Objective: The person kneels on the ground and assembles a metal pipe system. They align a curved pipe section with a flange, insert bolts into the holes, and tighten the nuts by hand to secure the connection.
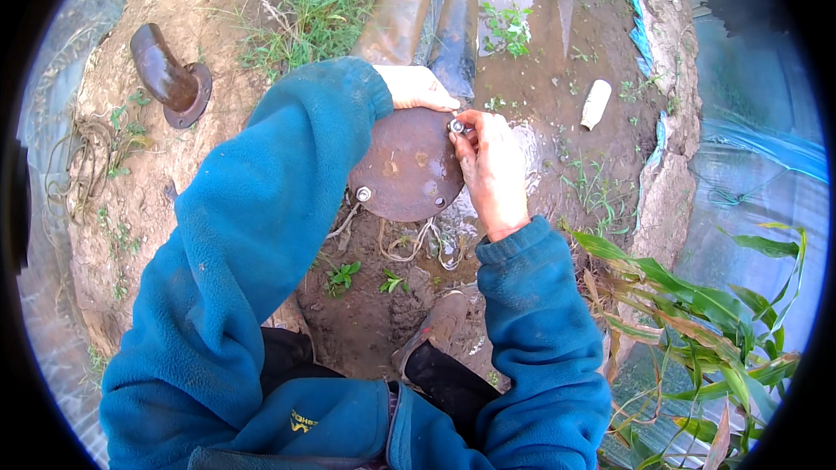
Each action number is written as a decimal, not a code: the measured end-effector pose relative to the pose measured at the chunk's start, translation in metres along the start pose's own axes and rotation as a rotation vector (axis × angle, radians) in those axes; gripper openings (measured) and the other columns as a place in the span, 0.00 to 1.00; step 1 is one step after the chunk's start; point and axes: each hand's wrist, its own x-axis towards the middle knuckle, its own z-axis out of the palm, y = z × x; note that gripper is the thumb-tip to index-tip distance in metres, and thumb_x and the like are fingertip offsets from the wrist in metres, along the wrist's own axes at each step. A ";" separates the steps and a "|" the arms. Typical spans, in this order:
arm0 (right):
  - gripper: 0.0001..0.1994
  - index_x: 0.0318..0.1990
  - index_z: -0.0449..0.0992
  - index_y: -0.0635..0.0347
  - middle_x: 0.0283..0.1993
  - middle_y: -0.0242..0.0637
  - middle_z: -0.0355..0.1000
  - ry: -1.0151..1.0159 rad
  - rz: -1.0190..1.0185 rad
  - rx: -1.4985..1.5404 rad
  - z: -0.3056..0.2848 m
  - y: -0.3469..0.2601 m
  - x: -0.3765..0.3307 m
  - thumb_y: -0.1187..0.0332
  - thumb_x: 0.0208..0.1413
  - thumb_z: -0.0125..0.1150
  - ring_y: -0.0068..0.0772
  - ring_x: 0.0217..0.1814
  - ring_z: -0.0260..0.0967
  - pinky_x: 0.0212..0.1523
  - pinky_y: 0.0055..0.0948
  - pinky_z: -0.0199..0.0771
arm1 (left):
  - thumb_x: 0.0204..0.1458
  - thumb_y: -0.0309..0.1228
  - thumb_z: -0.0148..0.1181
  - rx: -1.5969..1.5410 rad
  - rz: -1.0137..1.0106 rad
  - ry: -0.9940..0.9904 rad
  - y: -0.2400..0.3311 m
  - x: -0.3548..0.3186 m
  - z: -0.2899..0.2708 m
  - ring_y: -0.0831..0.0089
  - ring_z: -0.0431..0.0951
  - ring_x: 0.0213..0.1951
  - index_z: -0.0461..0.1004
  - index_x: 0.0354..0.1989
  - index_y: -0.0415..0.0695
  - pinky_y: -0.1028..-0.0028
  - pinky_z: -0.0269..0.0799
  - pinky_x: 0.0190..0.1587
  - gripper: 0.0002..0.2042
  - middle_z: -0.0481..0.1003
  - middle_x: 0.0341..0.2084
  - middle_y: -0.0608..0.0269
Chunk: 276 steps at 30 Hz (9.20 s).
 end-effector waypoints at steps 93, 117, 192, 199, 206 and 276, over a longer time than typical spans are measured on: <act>0.11 0.35 0.68 0.51 0.34 0.33 0.65 -0.221 -0.351 -0.704 -0.017 -0.007 0.020 0.63 0.44 0.59 0.36 0.39 0.65 0.38 0.37 0.61 | 0.52 0.47 0.44 0.138 0.128 0.020 0.006 -0.001 0.002 0.68 0.71 0.44 0.72 0.44 0.44 0.72 0.61 0.49 0.21 0.74 0.41 0.57; 0.12 0.39 0.67 0.53 0.36 0.34 0.65 -0.241 -0.269 -0.698 -0.007 -0.013 0.024 0.65 0.45 0.56 0.36 0.42 0.64 0.41 0.38 0.62 | 0.52 0.49 0.45 -0.036 0.111 0.010 -0.019 0.006 0.003 0.71 0.73 0.38 0.74 0.41 0.45 0.71 0.63 0.46 0.21 0.75 0.36 0.58; 0.12 0.35 0.69 0.58 0.29 0.42 0.68 -0.439 -0.291 -0.738 -0.015 -0.011 0.037 0.59 0.51 0.50 0.41 0.32 0.69 0.30 0.37 0.68 | 0.52 0.45 0.43 0.195 0.100 0.061 -0.005 -0.006 -0.004 0.65 0.71 0.42 0.73 0.43 0.47 0.71 0.62 0.48 0.19 0.73 0.41 0.56; 0.11 0.35 0.68 0.58 0.30 0.42 0.68 -0.499 -0.297 -0.746 -0.013 -0.002 0.042 0.60 0.52 0.49 0.41 0.32 0.69 0.31 0.37 0.68 | 0.53 0.43 0.42 0.218 0.329 -0.007 -0.016 0.009 0.000 0.66 0.71 0.43 0.73 0.42 0.46 0.72 0.61 0.49 0.18 0.73 0.41 0.58; 0.10 0.35 0.65 0.58 0.27 0.41 0.66 -0.454 -0.596 -0.723 -0.023 0.008 0.047 0.61 0.52 0.49 0.42 0.27 0.68 0.27 0.37 0.67 | 0.53 0.41 0.42 0.239 0.250 0.032 0.001 0.000 0.002 0.66 0.71 0.44 0.73 0.41 0.46 0.71 0.61 0.50 0.17 0.73 0.42 0.59; 0.09 0.40 0.66 0.66 0.28 0.36 0.67 -0.838 0.207 0.772 0.196 -0.147 -0.079 0.71 0.54 0.51 0.21 0.28 0.64 0.31 0.22 0.68 | 0.48 0.24 0.55 -1.348 -0.018 1.395 -0.136 -0.338 0.116 0.76 0.72 0.25 0.68 0.32 0.46 0.71 0.72 0.28 0.05 0.72 0.26 0.66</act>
